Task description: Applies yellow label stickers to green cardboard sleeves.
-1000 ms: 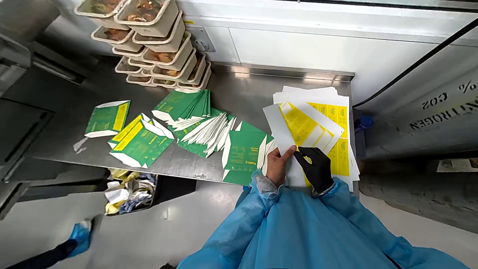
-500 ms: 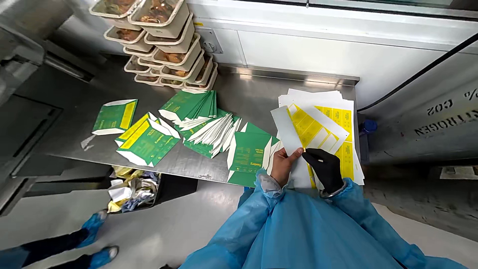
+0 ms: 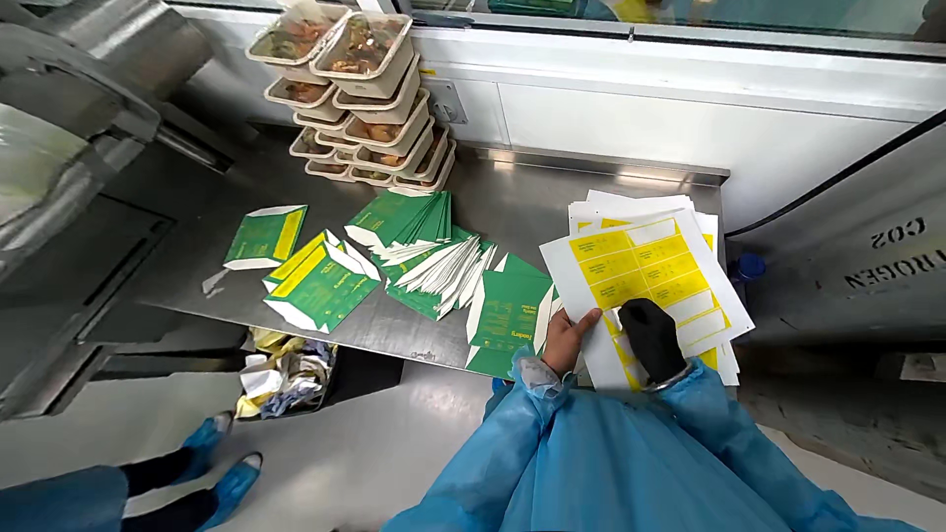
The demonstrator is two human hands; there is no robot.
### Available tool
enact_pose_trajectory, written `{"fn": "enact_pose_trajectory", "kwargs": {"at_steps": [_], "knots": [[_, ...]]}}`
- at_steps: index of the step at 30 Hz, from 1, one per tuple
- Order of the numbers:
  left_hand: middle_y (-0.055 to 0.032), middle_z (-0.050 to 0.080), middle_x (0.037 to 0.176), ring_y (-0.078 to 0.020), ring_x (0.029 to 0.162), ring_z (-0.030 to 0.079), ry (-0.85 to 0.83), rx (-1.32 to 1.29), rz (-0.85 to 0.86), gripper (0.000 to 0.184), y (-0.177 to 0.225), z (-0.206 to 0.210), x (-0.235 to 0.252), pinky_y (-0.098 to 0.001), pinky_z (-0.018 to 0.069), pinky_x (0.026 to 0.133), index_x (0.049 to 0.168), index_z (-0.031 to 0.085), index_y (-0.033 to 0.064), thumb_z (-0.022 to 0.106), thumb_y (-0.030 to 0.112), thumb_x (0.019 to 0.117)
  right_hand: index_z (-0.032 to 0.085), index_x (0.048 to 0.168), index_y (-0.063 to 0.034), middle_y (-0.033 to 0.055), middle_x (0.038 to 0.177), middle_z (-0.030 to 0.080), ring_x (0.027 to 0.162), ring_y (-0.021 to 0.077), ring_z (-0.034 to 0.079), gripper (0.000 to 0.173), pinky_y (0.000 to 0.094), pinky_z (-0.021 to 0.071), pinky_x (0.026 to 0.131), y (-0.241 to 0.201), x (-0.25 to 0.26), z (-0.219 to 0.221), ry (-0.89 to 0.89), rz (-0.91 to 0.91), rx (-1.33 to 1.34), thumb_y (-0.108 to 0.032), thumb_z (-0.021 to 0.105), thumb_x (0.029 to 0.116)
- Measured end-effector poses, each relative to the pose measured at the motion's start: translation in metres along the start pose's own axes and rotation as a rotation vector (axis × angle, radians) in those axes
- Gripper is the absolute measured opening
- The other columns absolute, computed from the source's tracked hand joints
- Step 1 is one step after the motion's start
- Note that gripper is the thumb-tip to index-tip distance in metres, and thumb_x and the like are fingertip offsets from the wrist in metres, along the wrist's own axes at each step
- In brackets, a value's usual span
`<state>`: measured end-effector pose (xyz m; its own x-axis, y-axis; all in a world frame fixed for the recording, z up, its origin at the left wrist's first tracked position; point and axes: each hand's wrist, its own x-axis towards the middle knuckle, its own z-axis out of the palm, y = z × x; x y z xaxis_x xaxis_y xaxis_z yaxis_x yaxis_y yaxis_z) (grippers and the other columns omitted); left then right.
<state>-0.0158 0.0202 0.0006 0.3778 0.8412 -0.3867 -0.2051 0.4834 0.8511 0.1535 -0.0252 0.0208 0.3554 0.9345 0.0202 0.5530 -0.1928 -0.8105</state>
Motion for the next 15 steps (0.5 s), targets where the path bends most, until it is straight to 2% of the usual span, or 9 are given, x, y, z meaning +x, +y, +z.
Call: {"fn": "enact_pose_trajectory", "kwargs": {"at_steps": [3,5,8,9,11,13,15], "knots": [[-0.0182,0.074,0.102,-0.0281,0.088,0.074,0.048,-0.101,-0.06,0.028,-0.003,-0.009,0.004,-0.0467,0.062,0.082,0.122,0.065,-0.0003,0.066,0.017,0.1009,0.072,0.102,0.0003,0.0084,0.076,0.064,0.066,0.0174,0.059,0.029,0.0407,0.0525,0.064,0.025,0.024,-0.019,-0.071,0.26,0.19,-0.022,0.054,0.1046],[-0.0188,0.074,0.104,-0.0289,0.09,0.074,0.073,-0.14,-0.091,0.029,-0.007,-0.014,0.006,-0.0479,0.0617,0.083,0.124,0.064,-0.0001,0.066,0.017,0.1006,0.07,0.106,0.0024,0.0109,0.08,0.065,0.07,0.0188,0.059,0.034,0.0423,0.0529,0.068,0.045,0.04,-0.044,-0.079,0.388,0.194,-0.025,0.05,0.1068],[-0.018,0.074,0.103,-0.0284,0.089,0.074,0.089,-0.025,-0.12,0.031,-0.014,-0.021,0.014,-0.0466,0.0626,0.081,0.123,0.065,0.0001,0.069,0.019,0.0991,0.066,0.115,0.0046,0.0159,0.092,0.066,0.078,0.0222,0.062,0.033,0.0447,0.0543,0.075,0.075,0.056,-0.104,-0.031,0.382,0.074,-0.023,0.047,0.1091],[-0.0161,0.075,0.101,-0.0268,0.087,0.074,0.096,0.102,-0.12,0.032,-0.014,-0.023,0.016,-0.0455,0.0628,0.08,0.121,0.067,0.0013,0.072,0.023,0.0977,0.065,0.116,0.0045,0.0164,0.095,0.066,0.081,0.0225,0.062,0.032,0.0444,0.0545,0.076,0.078,0.058,-0.125,0.004,0.355,0.006,-0.021,0.047,0.1091],[-0.0139,0.075,0.098,-0.0265,0.086,0.074,0.116,0.404,-0.11,0.038,-0.016,-0.02,0.02,-0.0488,0.0613,0.08,0.116,0.07,0.0048,0.075,0.036,0.0944,0.064,0.12,0.008,0.0246,0.105,0.068,0.092,0.0319,0.066,0.031,0.0528,0.0547,0.085,0.074,0.054,-0.166,0.051,0.288,-0.135,-0.016,0.048,0.109],[-0.0189,0.073,0.101,-0.0354,0.092,0.071,0.141,0.647,-0.103,0.047,-0.013,-0.012,0.023,-0.0596,0.0577,0.083,0.115,0.07,0.0042,0.075,0.045,0.0925,0.065,0.116,0.0047,0.0164,0.098,0.065,0.083,0.0204,0.062,0.034,0.0443,0.0547,0.079,0.067,0.051,-0.182,0.205,0.341,-0.039,-0.025,0.05,0.1085],[-0.0244,0.071,0.105,-0.0425,0.1,0.068,0.155,0.772,-0.132,0.048,0.002,0.0,0.027,-0.0641,0.0542,0.087,0.114,0.07,0.0003,0.073,0.044,0.094,0.065,0.11,0.0036,0.0093,0.089,0.061,0.073,0.0123,0.055,0.033,0.0376,0.0519,0.072,0.057,0.047,-0.188,0.31,0.362,0.026,-0.027,0.053,0.107]]}}
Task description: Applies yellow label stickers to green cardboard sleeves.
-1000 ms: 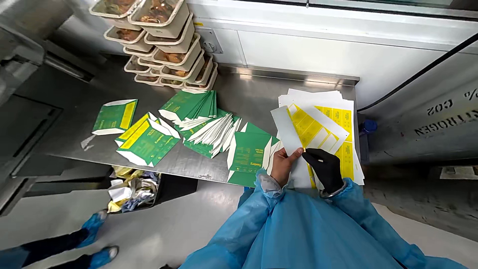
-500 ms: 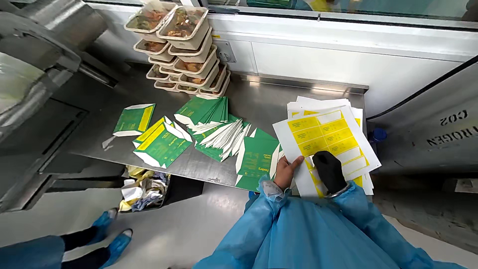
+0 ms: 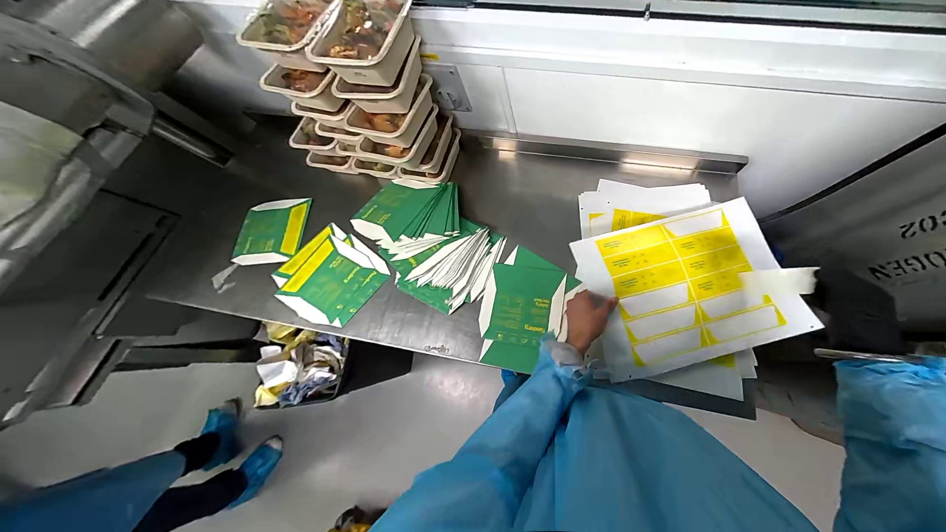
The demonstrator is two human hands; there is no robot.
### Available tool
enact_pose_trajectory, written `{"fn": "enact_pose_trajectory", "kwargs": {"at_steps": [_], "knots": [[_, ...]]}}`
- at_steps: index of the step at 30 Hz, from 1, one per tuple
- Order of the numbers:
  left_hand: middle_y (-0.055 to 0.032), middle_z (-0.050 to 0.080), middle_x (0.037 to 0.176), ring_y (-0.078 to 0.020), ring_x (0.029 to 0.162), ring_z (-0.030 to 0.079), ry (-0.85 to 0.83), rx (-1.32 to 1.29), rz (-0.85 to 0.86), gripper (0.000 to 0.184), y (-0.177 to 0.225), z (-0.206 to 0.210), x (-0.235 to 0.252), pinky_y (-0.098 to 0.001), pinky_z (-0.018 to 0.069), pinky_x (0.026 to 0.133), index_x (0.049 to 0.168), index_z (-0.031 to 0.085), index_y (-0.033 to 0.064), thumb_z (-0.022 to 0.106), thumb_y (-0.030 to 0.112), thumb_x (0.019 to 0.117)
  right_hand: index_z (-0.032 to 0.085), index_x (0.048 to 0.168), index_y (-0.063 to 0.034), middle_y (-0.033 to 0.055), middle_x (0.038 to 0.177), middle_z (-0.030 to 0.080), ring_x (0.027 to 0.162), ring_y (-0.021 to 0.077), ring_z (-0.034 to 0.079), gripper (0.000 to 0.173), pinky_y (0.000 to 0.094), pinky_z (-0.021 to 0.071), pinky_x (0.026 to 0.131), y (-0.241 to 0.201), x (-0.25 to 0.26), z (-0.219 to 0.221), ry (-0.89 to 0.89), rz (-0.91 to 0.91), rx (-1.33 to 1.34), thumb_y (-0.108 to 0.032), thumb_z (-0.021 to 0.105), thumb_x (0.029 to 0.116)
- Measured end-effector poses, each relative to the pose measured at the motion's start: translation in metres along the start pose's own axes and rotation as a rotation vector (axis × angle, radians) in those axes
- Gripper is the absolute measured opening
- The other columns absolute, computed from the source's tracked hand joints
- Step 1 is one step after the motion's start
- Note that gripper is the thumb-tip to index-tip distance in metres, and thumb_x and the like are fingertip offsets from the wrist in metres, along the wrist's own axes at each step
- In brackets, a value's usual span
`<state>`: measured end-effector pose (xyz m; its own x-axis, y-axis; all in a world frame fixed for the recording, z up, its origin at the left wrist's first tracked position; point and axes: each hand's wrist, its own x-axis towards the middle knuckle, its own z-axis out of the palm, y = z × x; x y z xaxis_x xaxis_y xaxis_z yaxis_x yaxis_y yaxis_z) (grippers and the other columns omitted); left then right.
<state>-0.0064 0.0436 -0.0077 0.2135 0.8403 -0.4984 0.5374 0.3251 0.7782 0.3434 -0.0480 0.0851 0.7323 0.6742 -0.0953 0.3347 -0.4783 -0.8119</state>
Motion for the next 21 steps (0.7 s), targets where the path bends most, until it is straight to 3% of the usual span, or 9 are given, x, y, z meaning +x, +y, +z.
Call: {"fn": "enact_pose_trajectory", "kwargs": {"at_steps": [3,5,9,10,12,14,15,17,21], "knots": [[-0.0276,0.069,0.107,-0.046,0.104,0.067,-0.034,0.191,-0.039,0.05,0.03,-0.009,0.005,-0.0657,0.0524,0.088,0.113,0.069,-0.0034,0.07,0.044,0.0966,0.064,0.101,-0.0021,0.0003,0.081,0.056,0.069,0.0069,0.053,0.027,0.0314,0.0506,0.068,-0.012,-0.007,-0.002,0.109,0.076,0.097,-0.028,0.056,0.1043],[-0.0282,0.068,0.105,-0.047,0.102,0.067,-0.045,0.393,-0.018,0.061,0.03,-0.015,0.009,-0.0665,0.0543,0.083,0.107,0.069,-0.0046,0.07,0.055,0.0932,0.065,0.101,-0.0063,-0.0032,0.081,0.057,0.068,0.0048,0.055,0.025,0.0288,0.0524,0.067,-0.018,-0.023,0.01,0.13,0.094,0.145,-0.029,0.056,0.1035],[-0.0288,0.069,0.103,-0.049,0.1,0.067,0.0,0.597,0.047,0.071,0.03,-0.047,0.007,-0.0684,0.0539,0.079,0.107,0.069,-0.003,0.063,0.067,0.0919,0.065,0.11,0.0047,0.0123,0.09,0.063,0.075,0.0176,0.059,0.034,0.0414,0.0545,0.071,-0.029,-0.071,0.061,0.06,0.008,0.072,-0.025,0.05,0.1071],[-0.0261,0.069,0.097,-0.0462,0.093,0.068,0.022,0.547,0.13,0.066,0.027,-0.054,0.004,-0.0664,0.0549,0.078,0.105,0.07,-0.0017,0.061,0.063,0.0956,0.065,0.11,0.006,0.0127,0.088,0.063,0.074,0.0174,0.059,0.033,0.0404,0.0541,0.072,-0.032,-0.084,0.077,0.024,-0.028,0.069,-0.023,0.049,0.1078],[-0.012,0.072,0.09,-0.0282,0.078,0.071,0.04,0.265,0.367,0.043,0.016,-0.062,-0.011,-0.0515,0.0594,0.07,0.107,0.071,0.0052,0.055,0.046,0.1049,0.067,0.107,0.0023,0.0067,0.082,0.063,0.069,0.0124,0.059,0.027,0.0348,0.054,0.066,-0.041,-0.107,0.117,-0.034,-0.032,0.156,-0.021,0.052,0.1052],[-0.0048,0.073,0.119,-0.0177,0.103,0.072,-0.129,-0.107,0.391,0.043,0.011,-0.066,-0.027,-0.0442,0.06,0.092,0.13,0.068,0.0101,0.04,0.037,0.1117,0.069,0.103,-0.0015,0.0039,0.08,0.066,0.067,0.0116,0.06,0.02,0.0331,0.0539,0.063,-0.058,-0.13,0.156,-0.088,-0.057,0.22,-0.018,0.058,0.101],[-0.004,0.07,0.128,-0.0171,0.112,0.07,-0.183,-0.242,0.366,0.047,0.009,-0.068,-0.034,-0.0438,0.0576,0.1,0.136,0.065,0.0104,0.035,0.037,0.1126,0.071,0.104,-0.0035,0.0045,0.083,0.069,0.07,0.0131,0.064,0.019,0.035,0.0565,0.064,-0.068,-0.142,0.173,-0.137,-0.104,0.199,-0.019,0.06,0.1006],[-0.0048,0.069,0.132,-0.0179,0.117,0.068,-0.169,-0.419,0.307,0.048,0.002,-0.075,-0.044,-0.0429,0.0562,0.104,0.139,0.063,0.0095,0.033,0.037,0.113,0.073,0.107,-0.0086,0.0037,0.095,0.072,0.077,0.0133,0.068,0.019,0.0354,0.0604,0.068,-0.086,-0.165,0.203,-0.251,-0.26,0.104,-0.022,0.061,0.1021],[-0.01,0.072,0.118,-0.0228,0.103,0.072,0.078,-0.625,0.187,0.034,-0.024,-0.104,-0.044,-0.0438,0.0606,0.095,0.128,0.067,0.0046,0.051,0.027,0.1091,0.075,0.119,-0.012,0.0016,0.116,0.074,0.099,0.0099,0.071,0.023,0.0318,0.0608,0.086,-0.101,-0.184,0.24,-0.433,-0.505,0.079,-0.016,0.057,0.1049]]}}
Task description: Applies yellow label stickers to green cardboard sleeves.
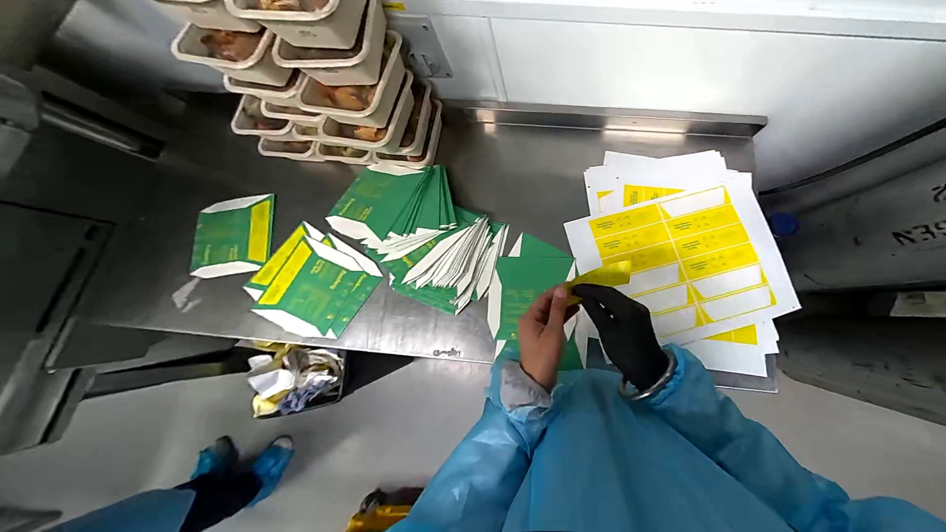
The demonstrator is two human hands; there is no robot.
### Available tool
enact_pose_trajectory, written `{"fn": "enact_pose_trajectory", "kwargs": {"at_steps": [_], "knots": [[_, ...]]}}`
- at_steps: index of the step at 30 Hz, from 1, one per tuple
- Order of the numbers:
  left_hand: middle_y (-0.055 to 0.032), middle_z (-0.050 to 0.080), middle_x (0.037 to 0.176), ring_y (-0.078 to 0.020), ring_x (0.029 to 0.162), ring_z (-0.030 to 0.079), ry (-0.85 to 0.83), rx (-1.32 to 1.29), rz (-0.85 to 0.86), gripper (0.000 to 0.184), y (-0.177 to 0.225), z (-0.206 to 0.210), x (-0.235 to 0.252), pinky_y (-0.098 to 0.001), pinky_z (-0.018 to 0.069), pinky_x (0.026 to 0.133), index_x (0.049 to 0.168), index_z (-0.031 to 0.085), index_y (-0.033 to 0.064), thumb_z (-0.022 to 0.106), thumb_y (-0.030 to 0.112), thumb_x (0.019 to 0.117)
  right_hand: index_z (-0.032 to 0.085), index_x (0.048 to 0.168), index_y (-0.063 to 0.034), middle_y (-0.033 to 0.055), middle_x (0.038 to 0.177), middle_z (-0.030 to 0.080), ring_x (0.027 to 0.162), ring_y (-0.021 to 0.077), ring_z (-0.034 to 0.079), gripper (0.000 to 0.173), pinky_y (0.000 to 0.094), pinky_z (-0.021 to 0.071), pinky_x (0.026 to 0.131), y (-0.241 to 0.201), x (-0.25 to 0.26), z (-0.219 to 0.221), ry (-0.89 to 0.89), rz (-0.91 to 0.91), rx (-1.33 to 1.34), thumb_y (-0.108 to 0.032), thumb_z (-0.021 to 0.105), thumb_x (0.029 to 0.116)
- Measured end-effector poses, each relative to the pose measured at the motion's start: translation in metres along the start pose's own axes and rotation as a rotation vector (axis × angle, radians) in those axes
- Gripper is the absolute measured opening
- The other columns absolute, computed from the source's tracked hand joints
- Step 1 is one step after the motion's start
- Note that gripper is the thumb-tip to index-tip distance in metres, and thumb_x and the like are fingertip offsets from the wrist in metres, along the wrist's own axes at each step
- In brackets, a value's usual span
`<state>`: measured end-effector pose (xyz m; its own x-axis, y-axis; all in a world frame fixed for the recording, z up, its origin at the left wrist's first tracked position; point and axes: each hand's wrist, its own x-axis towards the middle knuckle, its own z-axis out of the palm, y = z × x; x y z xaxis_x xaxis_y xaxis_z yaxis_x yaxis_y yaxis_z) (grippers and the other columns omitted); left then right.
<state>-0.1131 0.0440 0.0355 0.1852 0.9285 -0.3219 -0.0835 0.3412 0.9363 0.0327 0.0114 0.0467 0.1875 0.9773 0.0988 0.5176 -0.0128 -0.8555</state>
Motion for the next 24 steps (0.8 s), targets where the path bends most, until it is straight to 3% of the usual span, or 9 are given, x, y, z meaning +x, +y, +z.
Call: {"fn": "enact_pose_trajectory", "kwargs": {"at_steps": [4,5,7,9,11,14,18,22,24], "knots": [[-0.0134,0.074,0.107,-0.0264,0.094,0.074,0.157,-0.124,-0.003,0.028,0.003,-0.048,0.004,-0.0447,0.063,0.087,0.121,0.068,0.0019,0.072,0.015,0.097,0.072,0.126,-0.0135,0.0046,0.12,0.073,0.093,0.015,0.071,0.027,0.0358,0.061,0.075,0.005,0.003,0.005,0.107,0.037,-0.123,-0.017,0.059,0.1022],[-0.0123,0.074,0.107,-0.0258,0.093,0.074,0.163,-0.09,0.002,0.032,0.003,-0.058,0.001,-0.0441,0.0631,0.087,0.122,0.069,0.0046,0.077,0.017,0.0934,0.071,0.128,-0.0139,0.0073,0.117,0.072,0.092,0.0198,0.07,0.032,0.0406,0.0596,0.073,0.004,0.004,0.007,0.109,0.097,-0.179,-0.028,0.064,0.1002],[-0.0114,0.075,0.105,-0.0262,0.091,0.075,0.173,-0.022,0.02,0.035,0.002,-0.071,-0.001,-0.0438,0.0639,0.086,0.122,0.07,0.0062,0.081,0.018,0.0902,0.067,0.134,-0.0149,0.0109,0.121,0.069,0.098,0.0264,0.068,0.06,0.0497,0.0573,0.077,-0.001,0.01,0.013,0.047,0.255,-0.231,-0.057,0.069,0.0907],[-0.0124,0.075,0.105,-0.0269,0.091,0.075,0.164,-0.033,0.018,0.027,0.001,-0.077,-0.003,-0.0445,0.0643,0.086,0.12,0.07,0.0036,0.074,0.014,0.0956,0.068,0.131,-0.0142,0.0103,0.12,0.07,0.098,0.0277,0.068,0.07,0.0531,0.057,0.08,-0.003,0.017,0.022,-0.004,0.363,-0.213,-0.065,0.073,0.0835],[-0.0142,0.075,0.104,-0.0278,0.091,0.075,0.156,-0.077,-0.011,0.021,0.002,-0.078,-0.002,-0.0452,0.0645,0.085,0.118,0.07,0.0011,0.065,0.013,0.1012,0.072,0.12,-0.0124,0.0064,0.11,0.072,0.092,0.0238,0.069,0.053,0.0502,0.0576,0.078,0.001,0.022,0.031,-0.003,0.392,-0.16,-0.056,0.074,0.0885],[-0.0155,0.075,0.103,-0.0287,0.09,0.076,0.142,-0.119,-0.049,0.02,0.004,-0.081,0.007,-0.0462,0.0647,0.085,0.114,0.07,-0.0006,0.061,0.014,0.104,0.075,0.1,-0.0145,-0.0007,0.085,0.072,0.071,0.0128,0.067,0.023,0.0383,0.0562,0.062,0.01,0.025,0.039,0.063,0.377,-0.085,-0.036,0.068,0.0989],[-0.0112,0.075,0.109,-0.0257,0.095,0.075,0.142,-0.023,-0.069,0.024,0.003,-0.084,0.014,-0.0454,0.0644,0.087,0.119,0.072,0.0035,0.06,0.019,0.105,0.075,0.099,-0.0167,-0.0016,0.082,0.071,0.064,0.0117,0.064,0.023,0.0348,0.0542,0.056,0.011,0.019,0.04,0.086,0.388,-0.045,-0.037,0.065,0.1007],[-0.0079,0.06,0.137,-0.0218,0.116,0.066,0.222,0.223,0.024,0.022,-0.013,-0.093,0.033,-0.0422,0.0627,0.091,0.116,0.077,0.0122,0.066,0.024,0.1017,0.076,0.099,-0.0184,-0.0031,0.082,0.07,0.067,0.0107,0.064,0.022,0.0336,0.0543,0.058,0.016,0.017,0.047,0.144,0.329,-0.127,-0.038,0.066,0.0993],[-0.0069,0.068,0.124,-0.0178,0.11,0.068,0.272,0.294,0.1,0.017,-0.021,-0.096,0.045,-0.0382,0.061,0.091,0.109,0.078,0.0115,0.068,0.022,0.1,0.077,0.097,-0.018,-0.0028,0.083,0.071,0.07,0.0112,0.066,0.022,0.0348,0.0558,0.061,0.021,0.021,0.053,0.163,0.304,-0.169,-0.038,0.068,0.0982]]}}
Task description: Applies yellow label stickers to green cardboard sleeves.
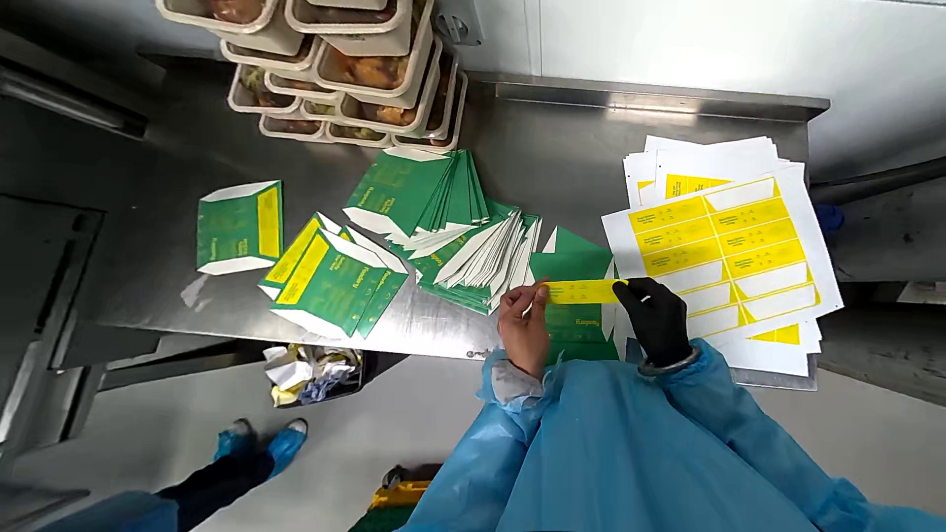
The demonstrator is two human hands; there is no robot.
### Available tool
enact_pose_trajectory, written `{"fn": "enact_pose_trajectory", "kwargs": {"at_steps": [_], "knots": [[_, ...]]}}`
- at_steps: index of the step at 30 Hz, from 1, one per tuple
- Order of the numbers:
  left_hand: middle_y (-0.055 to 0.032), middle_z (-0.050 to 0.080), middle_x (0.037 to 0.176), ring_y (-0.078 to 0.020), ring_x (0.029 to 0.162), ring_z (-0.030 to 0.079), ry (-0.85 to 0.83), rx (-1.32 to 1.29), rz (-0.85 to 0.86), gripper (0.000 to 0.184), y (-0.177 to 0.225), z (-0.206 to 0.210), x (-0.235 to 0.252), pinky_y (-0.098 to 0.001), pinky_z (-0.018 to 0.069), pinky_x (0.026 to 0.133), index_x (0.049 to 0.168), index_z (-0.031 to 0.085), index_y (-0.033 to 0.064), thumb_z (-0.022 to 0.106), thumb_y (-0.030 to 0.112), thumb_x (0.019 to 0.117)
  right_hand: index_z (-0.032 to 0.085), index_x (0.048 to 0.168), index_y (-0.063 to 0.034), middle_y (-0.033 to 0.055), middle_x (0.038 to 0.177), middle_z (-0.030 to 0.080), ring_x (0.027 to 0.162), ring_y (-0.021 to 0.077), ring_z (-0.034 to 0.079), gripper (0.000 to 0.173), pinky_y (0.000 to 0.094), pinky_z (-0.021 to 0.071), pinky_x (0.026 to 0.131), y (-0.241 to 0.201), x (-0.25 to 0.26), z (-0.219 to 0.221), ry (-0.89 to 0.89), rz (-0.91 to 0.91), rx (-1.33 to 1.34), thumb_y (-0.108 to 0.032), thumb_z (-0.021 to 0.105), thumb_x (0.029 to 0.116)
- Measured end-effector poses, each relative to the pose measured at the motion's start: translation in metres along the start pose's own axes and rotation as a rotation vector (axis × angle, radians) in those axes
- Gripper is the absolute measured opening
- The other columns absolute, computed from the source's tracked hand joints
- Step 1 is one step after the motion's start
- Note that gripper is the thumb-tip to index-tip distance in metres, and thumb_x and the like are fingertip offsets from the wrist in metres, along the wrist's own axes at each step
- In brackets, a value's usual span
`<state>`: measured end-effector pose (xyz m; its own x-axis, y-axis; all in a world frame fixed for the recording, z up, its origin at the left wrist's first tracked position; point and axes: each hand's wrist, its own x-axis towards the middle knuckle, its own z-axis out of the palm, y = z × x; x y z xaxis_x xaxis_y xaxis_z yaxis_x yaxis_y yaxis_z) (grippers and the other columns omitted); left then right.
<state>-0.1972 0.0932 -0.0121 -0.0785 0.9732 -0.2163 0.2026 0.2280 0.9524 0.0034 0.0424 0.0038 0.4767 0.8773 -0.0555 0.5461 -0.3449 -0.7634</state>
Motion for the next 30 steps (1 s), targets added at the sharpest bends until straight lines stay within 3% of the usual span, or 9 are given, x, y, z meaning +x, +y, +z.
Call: {"fn": "enact_pose_trajectory", "kwargs": {"at_steps": [4,6,8,15,18,23,26,30], "knots": [[-0.0046,0.076,0.105,-0.0109,0.088,0.072,0.064,0.144,0.038,0.025,-0.007,0.013,0.025,-0.0325,0.0602,0.083,0.12,0.074,0.0074,0.07,0.021,0.0987,0.078,0.096,-0.0149,0.0005,0.083,0.072,0.072,0.0172,0.066,0.026,0.0431,0.0554,0.067,0.005,0.022,0.022,0.0,0.05,-0.05,-0.039,0.069,0.0969],[-0.0064,0.075,0.094,-0.0147,0.078,0.072,0.081,0.217,0.017,0.054,-0.012,0.019,0.039,-0.0367,0.0616,0.074,0.142,0.057,0.008,0.076,0.025,0.0943,0.078,0.095,-0.0127,0.0031,0.083,0.073,0.074,0.0215,0.066,0.027,0.0476,0.0551,0.071,0.016,0.037,0.035,0.01,0.043,-0.089,-0.038,0.068,0.0967],[-0.0051,0.075,0.092,-0.0168,0.075,0.072,0.09,0.297,0.031,0.063,-0.02,0.025,0.046,-0.039,0.0615,0.068,0.148,0.047,0.0139,0.077,0.03,0.0941,0.078,0.093,-0.013,0.0031,0.084,0.074,0.078,0.0232,0.067,0.027,0.0481,0.0551,0.074,0.026,0.048,0.046,0.016,0.019,-0.13,-0.037,0.068,0.097],[-0.0058,0.069,0.09,-0.0162,0.075,0.069,0.12,0.424,0.127,0.038,-0.063,0.038,0.059,-0.038,0.0608,0.068,0.124,0.054,0.0078,0.072,0.028,0.0974,0.077,0.091,-0.0126,0.0048,0.085,0.074,0.085,0.0265,0.07,0.031,0.0512,0.0553,0.077,0.04,0.063,0.068,-0.071,0.112,-0.214,-0.041,0.066,0.0964],[-0.0057,0.066,0.085,-0.016,0.069,0.065,0.144,0.455,0.147,0.033,-0.069,0.04,0.06,-0.0371,0.0591,0.063,0.115,0.056,0.0074,0.074,0.029,0.0965,0.077,0.09,-0.0136,0.0038,0.084,0.074,0.085,0.025,0.07,0.03,0.0499,0.055,0.077,0.04,0.064,0.067,-0.079,0.143,-0.212,-0.041,0.065,0.0966],[-0.0028,0.067,0.086,-0.0124,0.069,0.065,0.165,0.449,0.144,0.033,-0.068,0.042,0.059,-0.0323,0.0589,0.063,0.112,0.056,0.009,0.075,0.029,0.0953,0.076,0.087,-0.0131,0.0026,0.082,0.073,0.084,0.0236,0.068,0.029,0.0469,0.0541,0.078,0.043,0.061,0.068,-0.068,0.126,-0.212,-0.039,0.065,0.0956],[-0.0027,0.068,0.087,-0.0091,0.072,0.066,0.217,0.444,0.165,0.031,-0.066,0.049,0.065,-0.0277,0.0591,0.068,0.107,0.059,0.0051,0.079,0.023,0.092,0.075,0.085,-0.012,0.0027,0.078,0.072,0.081,0.0235,0.068,0.028,0.0452,0.0537,0.076,0.047,0.059,0.07,-0.025,0.068,-0.211,-0.037,0.067,0.0951],[-0.0051,0.067,0.092,-0.0121,0.08,0.066,0.216,0.482,0.169,0.032,-0.068,0.05,0.065,-0.0298,0.0586,0.074,0.109,0.057,0.0035,0.078,0.022,0.0924,0.075,0.085,-0.0093,0.0056,0.08,0.073,0.081,0.026,0.069,0.026,0.0462,0.0556,0.076,0.051,0.058,0.074,0.003,-0.004,-0.236,-0.033,0.068,0.0948]]}}
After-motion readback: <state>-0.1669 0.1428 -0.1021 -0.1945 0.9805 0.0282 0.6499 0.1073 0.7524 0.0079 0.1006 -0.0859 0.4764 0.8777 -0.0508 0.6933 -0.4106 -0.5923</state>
